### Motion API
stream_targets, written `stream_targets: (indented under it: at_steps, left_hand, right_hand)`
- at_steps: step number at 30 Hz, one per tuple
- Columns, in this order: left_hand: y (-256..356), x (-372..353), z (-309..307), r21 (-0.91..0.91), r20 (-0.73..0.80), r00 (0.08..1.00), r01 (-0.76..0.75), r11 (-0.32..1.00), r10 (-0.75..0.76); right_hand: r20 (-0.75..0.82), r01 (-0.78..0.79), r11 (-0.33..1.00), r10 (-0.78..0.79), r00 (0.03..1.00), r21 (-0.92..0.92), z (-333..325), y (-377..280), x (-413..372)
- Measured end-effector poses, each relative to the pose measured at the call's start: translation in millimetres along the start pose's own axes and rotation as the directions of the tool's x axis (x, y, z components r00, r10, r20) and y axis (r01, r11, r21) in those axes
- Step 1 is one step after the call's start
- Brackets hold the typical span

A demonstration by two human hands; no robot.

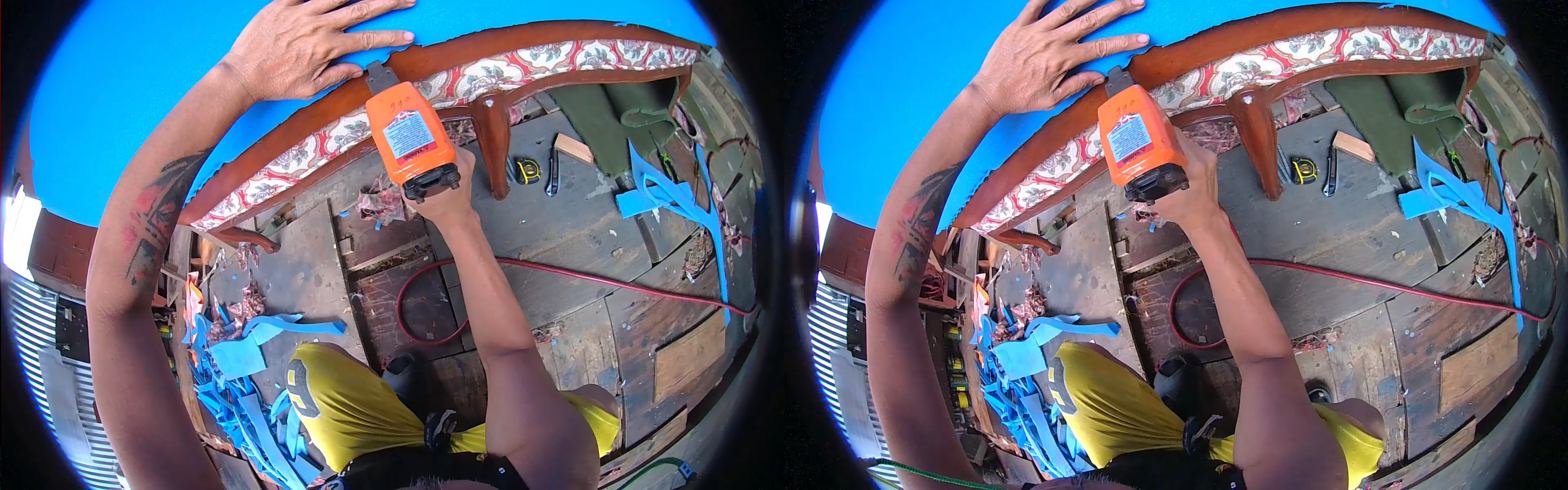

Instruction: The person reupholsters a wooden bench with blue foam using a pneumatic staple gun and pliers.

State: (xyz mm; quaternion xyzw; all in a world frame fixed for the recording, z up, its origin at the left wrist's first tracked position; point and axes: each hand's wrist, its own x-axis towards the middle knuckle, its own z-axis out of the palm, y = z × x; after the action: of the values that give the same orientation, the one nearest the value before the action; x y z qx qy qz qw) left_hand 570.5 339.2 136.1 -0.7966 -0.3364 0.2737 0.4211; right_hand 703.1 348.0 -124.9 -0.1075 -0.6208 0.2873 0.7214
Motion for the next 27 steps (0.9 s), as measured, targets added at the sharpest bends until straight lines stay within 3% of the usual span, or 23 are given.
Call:
stream_targets:
  at_steps: [12,17,19,24,27]
  left_hand:
    - [3,-2,-3,-0.021,-0.015,1.000,0.008,1.000,-0.009]
    - [4,-28,-3,-0.101,0.064,0.998,0.005,0.995,0.001]
    - [5,-32,-1,-0.078,0.086,0.996,0.031,0.996,-0.025]
    - [3,-33,2,-0.067,0.042,0.999,0.026,0.997,-0.023]
    - [3,-33,3,-0.073,0.029,0.999,0.031,0.997,-0.029]
  right_hand:
    - [0.026,-0.103,0.988,0.107,0.994,-0.112,3,-14,8]
    - [0.041,-0.078,0.996,0.080,0.996,-0.053,5,-16,-12]
    - [0.016,0.014,0.999,-0.013,1.000,-0.050,10,-15,-15]
    - [0.030,-0.062,0.997,0.064,0.998,-0.042,16,-11,-16]
    - [0.049,-0.075,0.989,0.082,0.995,-0.130,15,-13,-14]
